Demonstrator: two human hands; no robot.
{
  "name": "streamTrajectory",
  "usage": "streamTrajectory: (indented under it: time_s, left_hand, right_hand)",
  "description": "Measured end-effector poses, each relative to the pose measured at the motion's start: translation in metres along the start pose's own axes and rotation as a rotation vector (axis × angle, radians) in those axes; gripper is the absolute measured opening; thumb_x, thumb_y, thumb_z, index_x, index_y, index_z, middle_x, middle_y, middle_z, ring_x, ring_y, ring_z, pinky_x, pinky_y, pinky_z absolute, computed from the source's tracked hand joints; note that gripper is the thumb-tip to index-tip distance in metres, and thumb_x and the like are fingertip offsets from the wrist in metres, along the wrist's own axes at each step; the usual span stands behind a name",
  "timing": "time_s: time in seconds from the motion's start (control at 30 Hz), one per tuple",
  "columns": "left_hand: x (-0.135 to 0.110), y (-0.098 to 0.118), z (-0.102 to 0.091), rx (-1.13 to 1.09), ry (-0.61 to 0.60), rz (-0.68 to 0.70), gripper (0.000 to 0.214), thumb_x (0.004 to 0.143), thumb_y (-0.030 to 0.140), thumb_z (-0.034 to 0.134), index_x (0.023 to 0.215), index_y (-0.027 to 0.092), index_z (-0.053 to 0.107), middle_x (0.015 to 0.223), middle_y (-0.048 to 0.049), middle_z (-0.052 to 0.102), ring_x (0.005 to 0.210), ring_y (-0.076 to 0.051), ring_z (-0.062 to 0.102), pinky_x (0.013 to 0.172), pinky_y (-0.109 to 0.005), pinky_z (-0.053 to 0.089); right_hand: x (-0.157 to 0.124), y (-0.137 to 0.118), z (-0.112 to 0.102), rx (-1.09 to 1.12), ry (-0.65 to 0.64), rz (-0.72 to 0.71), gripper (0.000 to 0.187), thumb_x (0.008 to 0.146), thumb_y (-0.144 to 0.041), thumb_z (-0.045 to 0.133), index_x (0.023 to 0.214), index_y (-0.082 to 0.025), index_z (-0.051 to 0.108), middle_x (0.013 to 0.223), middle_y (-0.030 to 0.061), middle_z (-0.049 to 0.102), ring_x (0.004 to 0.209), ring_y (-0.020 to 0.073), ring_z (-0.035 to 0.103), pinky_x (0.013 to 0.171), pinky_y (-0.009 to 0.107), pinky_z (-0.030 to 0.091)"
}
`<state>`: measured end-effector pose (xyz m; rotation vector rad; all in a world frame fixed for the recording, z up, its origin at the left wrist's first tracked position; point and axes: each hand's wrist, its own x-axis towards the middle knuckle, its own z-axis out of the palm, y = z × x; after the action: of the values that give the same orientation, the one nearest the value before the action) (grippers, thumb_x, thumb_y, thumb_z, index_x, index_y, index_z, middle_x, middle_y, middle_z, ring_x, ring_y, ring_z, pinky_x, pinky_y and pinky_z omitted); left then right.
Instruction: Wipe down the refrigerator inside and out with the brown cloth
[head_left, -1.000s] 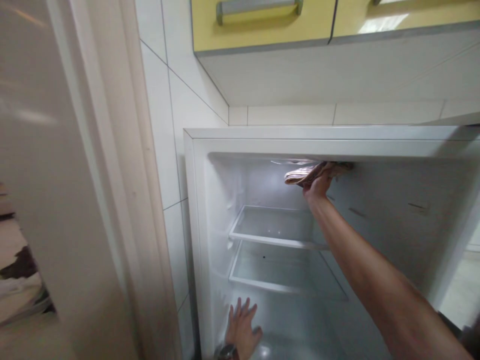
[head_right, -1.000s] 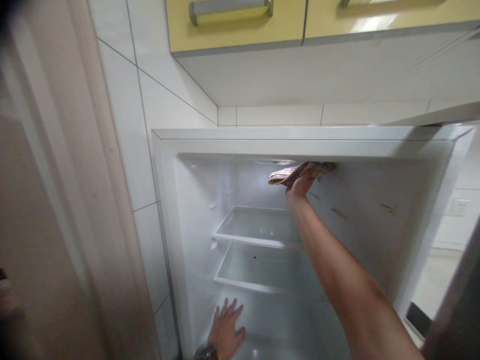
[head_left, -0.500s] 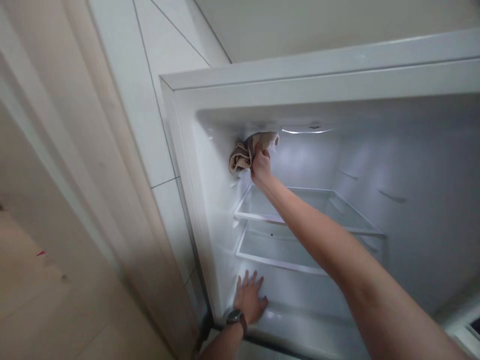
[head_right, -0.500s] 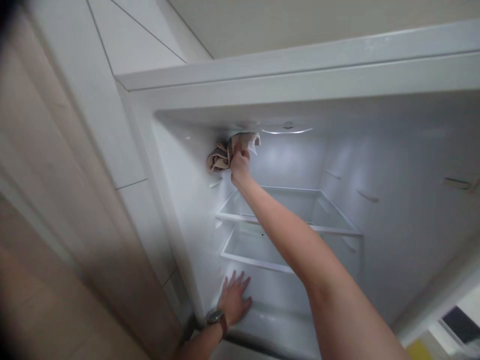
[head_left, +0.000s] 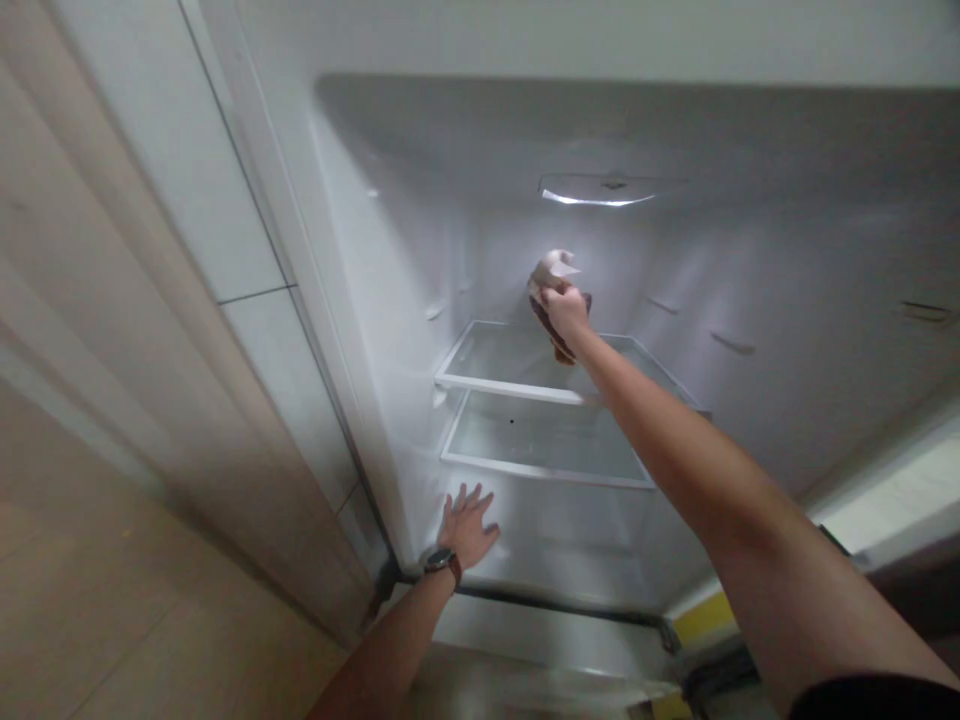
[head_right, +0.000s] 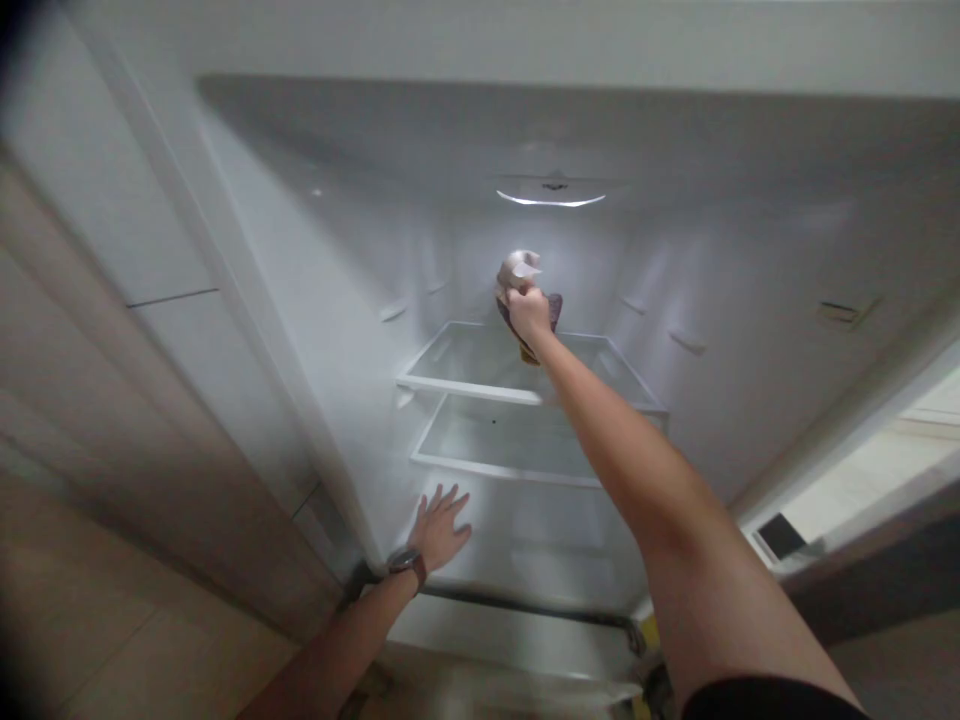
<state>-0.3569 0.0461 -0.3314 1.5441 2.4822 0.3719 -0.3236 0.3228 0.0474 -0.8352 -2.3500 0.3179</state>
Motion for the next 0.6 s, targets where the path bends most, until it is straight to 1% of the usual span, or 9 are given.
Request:
streamTrajectory:
  time_s: [0.07,0.13,0.17,0.23,0.3,0.4,0.5,0.53,0.6]
  left_hand:
    - [0.0,0.0,-0.001,-0.005,0.017,0.012,0.073,0.09,0.052,0.051,0.16,0.034,0.041,0.172,-0.0003,0.025,0.161,-0.035,0.006,0.128,-0.06,0.002]
    - [-0.001,0.001,-0.001,-0.007,0.036,0.014,0.072,0.09,0.051,0.051,0.159,0.034,0.042,0.172,-0.0009,0.027,0.161,-0.036,0.007,0.127,-0.061,0.003]
    - [-0.001,0.001,-0.001,-0.006,0.039,0.014,0.072,0.09,0.052,0.051,0.159,0.034,0.042,0.172,-0.001,0.026,0.161,-0.036,0.006,0.127,-0.061,0.003]
    - [-0.001,0.001,-0.001,-0.004,0.037,0.016,0.072,0.09,0.052,0.051,0.159,0.034,0.042,0.172,-0.0009,0.025,0.161,-0.036,0.005,0.127,-0.061,0.002]
    - [-0.001,0.0,-0.002,-0.005,0.034,0.019,0.072,0.09,0.053,0.051,0.159,0.033,0.042,0.172,-0.0005,0.025,0.161,-0.036,0.004,0.128,-0.06,0.001]
    - [-0.001,0.001,-0.002,-0.014,0.03,0.013,0.071,0.09,0.053,0.051,0.158,0.034,0.042,0.172,0.0,0.025,0.161,-0.035,0.004,0.128,-0.059,0.0]
    - [-0.001,0.001,0.0,-0.029,0.047,0.007,0.071,0.089,0.052,0.053,0.158,0.034,0.044,0.172,-0.0003,0.027,0.161,-0.035,0.007,0.128,-0.059,0.001]
    - [-0.001,0.001,0.0,-0.033,0.052,0.007,0.071,0.089,0.052,0.053,0.157,0.034,0.045,0.172,-0.0005,0.028,0.161,-0.035,0.007,0.128,-0.059,0.002]
    - [0.0,0.002,0.001,-0.036,0.051,0.009,0.071,0.089,0.051,0.054,0.157,0.033,0.045,0.172,-0.0009,0.027,0.16,-0.036,0.007,0.128,-0.059,0.001]
  right_hand:
    - [-0.01,-0.001,0.01,0.021,-0.182,-0.048,0.057,0.099,-0.048,0.043,0.137,-0.01,0.061,0.126,0.0144,0.07,0.113,0.0259,0.067,0.102,0.035,0.05]
    - [-0.016,-0.005,0.018,0.0,-0.313,-0.106,0.058,0.09,-0.053,0.061,0.131,-0.012,0.066,0.126,0.0139,0.07,0.113,0.0252,0.066,0.106,0.035,0.048]
    - [-0.017,-0.007,0.021,-0.033,-0.361,-0.125,0.063,0.087,-0.055,0.066,0.135,-0.013,0.064,0.134,0.0149,0.067,0.118,0.0258,0.064,0.11,0.037,0.045]
    - [-0.015,-0.008,0.023,-0.125,-0.443,-0.142,0.075,0.086,-0.06,0.068,0.146,-0.017,0.057,0.152,0.0166,0.053,0.132,0.0282,0.057,0.116,0.039,0.041]
    - [-0.009,-0.007,0.021,-0.217,-0.51,-0.132,0.084,0.083,-0.066,0.069,0.153,-0.022,0.051,0.163,0.0162,0.04,0.14,0.0319,0.051,0.119,0.042,0.039]
    - [0.0,-0.002,0.018,-0.256,-0.517,-0.104,0.088,0.082,-0.066,0.07,0.156,-0.025,0.046,0.164,0.0151,0.037,0.144,0.0348,0.047,0.122,0.046,0.036]
    - [0.003,0.005,0.019,-0.18,-0.456,-0.069,0.08,0.082,-0.058,0.072,0.152,-0.025,0.052,0.16,0.0144,0.043,0.143,0.0362,0.046,0.124,0.051,0.03]
    - [0.002,0.007,0.019,-0.147,-0.438,-0.064,0.076,0.081,-0.054,0.074,0.149,-0.025,0.056,0.158,0.0141,0.047,0.141,0.0357,0.048,0.124,0.051,0.031]
    - [-0.001,0.01,0.02,-0.082,-0.426,-0.078,0.064,0.081,-0.045,0.075,0.14,-0.024,0.063,0.148,0.0126,0.058,0.131,0.0313,0.057,0.118,0.044,0.039]
